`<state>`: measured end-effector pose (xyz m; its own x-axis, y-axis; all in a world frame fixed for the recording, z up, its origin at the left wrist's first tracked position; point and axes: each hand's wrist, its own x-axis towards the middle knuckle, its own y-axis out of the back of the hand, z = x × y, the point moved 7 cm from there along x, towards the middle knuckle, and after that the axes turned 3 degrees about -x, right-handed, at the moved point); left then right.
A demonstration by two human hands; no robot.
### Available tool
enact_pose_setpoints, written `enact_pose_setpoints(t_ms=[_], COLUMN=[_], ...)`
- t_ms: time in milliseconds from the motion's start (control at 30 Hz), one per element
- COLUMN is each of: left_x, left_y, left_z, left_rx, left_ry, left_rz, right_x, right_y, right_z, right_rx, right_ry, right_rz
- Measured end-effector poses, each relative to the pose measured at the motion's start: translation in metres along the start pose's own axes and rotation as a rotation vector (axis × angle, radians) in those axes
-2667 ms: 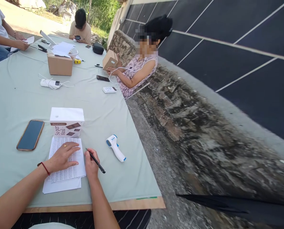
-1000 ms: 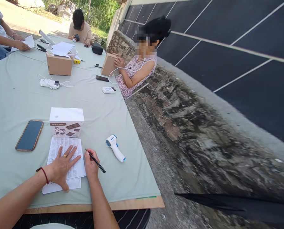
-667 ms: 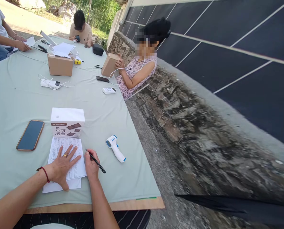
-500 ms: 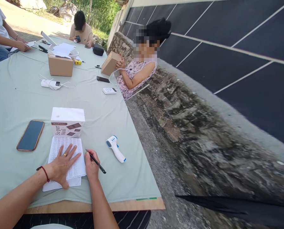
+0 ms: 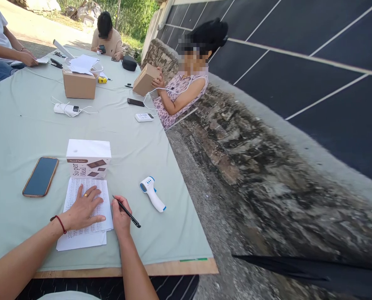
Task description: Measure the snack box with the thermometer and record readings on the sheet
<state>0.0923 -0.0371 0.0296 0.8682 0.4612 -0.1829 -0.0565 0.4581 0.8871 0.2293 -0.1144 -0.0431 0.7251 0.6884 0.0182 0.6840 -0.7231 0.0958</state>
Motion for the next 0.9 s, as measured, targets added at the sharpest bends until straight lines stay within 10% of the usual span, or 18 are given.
enact_pose_setpoints(t_ms=[467,900], left_x=[0.012,0.020], left_y=[-0.003,-0.010], left_z=[-0.020,-0.009], left_rx=[-0.073,0.089], left_ry=[0.047,0.031], left_rz=[0.246,0.177], right_x=[-0.004,-0.004], right_y=[0.004,0.006], right_z=[-0.005,-0.013], right_rx=[-0.008,-0.098], right_ry=[-0.030,0.001], right_rz=[0.005,0.014])
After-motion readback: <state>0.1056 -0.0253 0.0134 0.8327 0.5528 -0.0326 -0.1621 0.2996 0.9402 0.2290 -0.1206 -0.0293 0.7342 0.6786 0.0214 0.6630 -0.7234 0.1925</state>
